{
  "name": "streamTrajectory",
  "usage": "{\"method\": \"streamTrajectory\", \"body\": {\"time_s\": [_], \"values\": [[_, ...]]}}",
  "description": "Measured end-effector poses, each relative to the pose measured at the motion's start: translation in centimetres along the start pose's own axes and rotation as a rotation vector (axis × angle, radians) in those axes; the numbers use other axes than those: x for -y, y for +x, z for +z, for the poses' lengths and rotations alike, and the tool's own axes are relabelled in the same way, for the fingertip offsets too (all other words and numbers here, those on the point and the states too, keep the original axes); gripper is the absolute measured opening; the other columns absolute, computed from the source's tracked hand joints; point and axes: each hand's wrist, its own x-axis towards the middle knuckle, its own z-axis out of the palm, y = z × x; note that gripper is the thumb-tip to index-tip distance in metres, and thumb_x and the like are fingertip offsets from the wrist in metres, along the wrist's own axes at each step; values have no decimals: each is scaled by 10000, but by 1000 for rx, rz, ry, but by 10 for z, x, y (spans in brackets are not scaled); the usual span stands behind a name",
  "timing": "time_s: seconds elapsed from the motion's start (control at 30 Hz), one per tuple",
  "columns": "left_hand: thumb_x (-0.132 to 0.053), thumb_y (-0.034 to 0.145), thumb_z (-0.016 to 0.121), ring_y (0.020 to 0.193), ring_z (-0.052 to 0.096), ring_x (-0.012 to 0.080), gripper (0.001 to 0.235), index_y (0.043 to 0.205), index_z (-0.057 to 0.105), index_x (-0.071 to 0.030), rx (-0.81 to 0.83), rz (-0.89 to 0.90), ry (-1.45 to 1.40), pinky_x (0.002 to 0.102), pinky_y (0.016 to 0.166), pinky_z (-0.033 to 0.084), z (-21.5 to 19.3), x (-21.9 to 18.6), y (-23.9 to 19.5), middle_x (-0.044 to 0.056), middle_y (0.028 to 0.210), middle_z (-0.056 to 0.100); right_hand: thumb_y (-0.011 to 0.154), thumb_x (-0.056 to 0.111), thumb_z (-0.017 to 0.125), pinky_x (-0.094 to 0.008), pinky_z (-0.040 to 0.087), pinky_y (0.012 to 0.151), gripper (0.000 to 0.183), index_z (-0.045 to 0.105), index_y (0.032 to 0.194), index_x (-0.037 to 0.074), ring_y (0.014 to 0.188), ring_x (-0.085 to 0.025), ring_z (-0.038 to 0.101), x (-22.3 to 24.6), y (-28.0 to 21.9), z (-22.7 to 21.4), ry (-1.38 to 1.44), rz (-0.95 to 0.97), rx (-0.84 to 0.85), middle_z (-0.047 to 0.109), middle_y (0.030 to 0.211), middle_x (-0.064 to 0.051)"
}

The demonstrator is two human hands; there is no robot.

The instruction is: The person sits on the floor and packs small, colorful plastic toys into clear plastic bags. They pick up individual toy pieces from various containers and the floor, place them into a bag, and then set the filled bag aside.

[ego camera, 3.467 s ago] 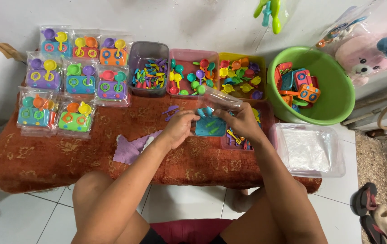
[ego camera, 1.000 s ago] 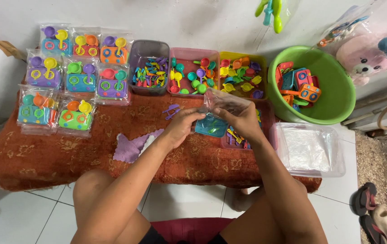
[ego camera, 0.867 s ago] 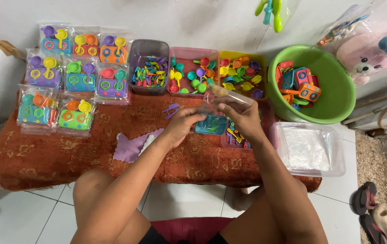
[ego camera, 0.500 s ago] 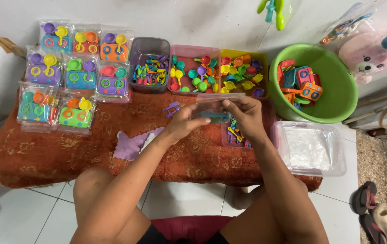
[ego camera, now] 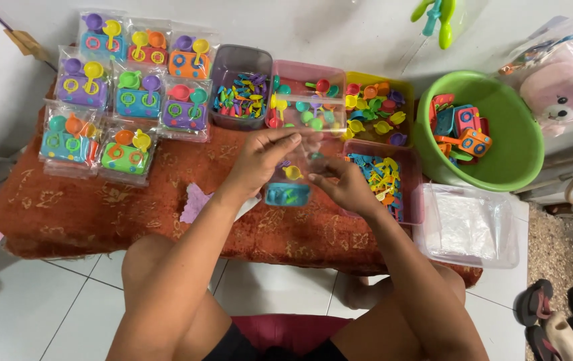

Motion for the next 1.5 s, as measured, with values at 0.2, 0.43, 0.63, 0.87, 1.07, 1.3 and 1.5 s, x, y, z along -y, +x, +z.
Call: {"method": "streamTrajectory", "body": {"time_s": [0.2,0.43,0.63,0.87,1.07,1.3,1.5], "values": [[-113,977,645,995,756,268,259,1201,716,-6,-141,-83,-81,400,877,640,-27,-9,-1,197,1109,753,943,106,726,-466,619,830,204,744,1121,8,1025,-427,712,-42,7,30,-530,-35,167,747,1042,-221],[-131,991,627,1015,748,313,262,1230,701,-52,-224,-25,-121,423,859,641,-48,-27,-7,204,1134,747,849,206,726,-491,524,961,199,780,1004,93,1060,-337,658,-100,31,79,-1011,-460,135,749,988,-104],[-109,997,607,995,753,348,272,1251,694,-69,-201,-15,-178,433,820,649,-55,-39,-17,236,1126,742,871,185,634,-494,530,866,111,712,870,106,826,-351,669,-163,49,94,-1116,-836,60,693,804,-106],[-146,998,592,986,765,315,297,1268,687,-67,-182,-37,-184,426,821,641,-56,-46,-22,209,1119,754,879,200,521,-441,539,666,159,664,861,132,708,-306,674,-122,38,107,-1271,-766,272,655,750,-70],[-132,996,583,985,760,335,294,1256,681,-36,-222,-62,-169,448,818,643,-62,-45,-18,220,1133,746,807,141,592,-424,538,759,198,691,967,80,762,-321,679,-97,21,110,-1195,-761,249,629,784,-98],[-118,1010,574,970,766,350,264,1235,680,-30,-252,-28,-156,439,808,641,-65,-44,-19,218,1102,756,792,48,644,-425,568,699,253,734,1025,92,739,-331,679,-77,6,72,-707,-363,5,625,760,-92],[-99,1000,571,939,766,346,257,1214,683,-13,-286,-87,-147,438,768,653,-57,-30,-16,229,1096,752,765,-24,674,-303,554,679,299,767,1037,58,681,-180,637,-39,0,19,-367,82,-152,670,738,-82]]}}
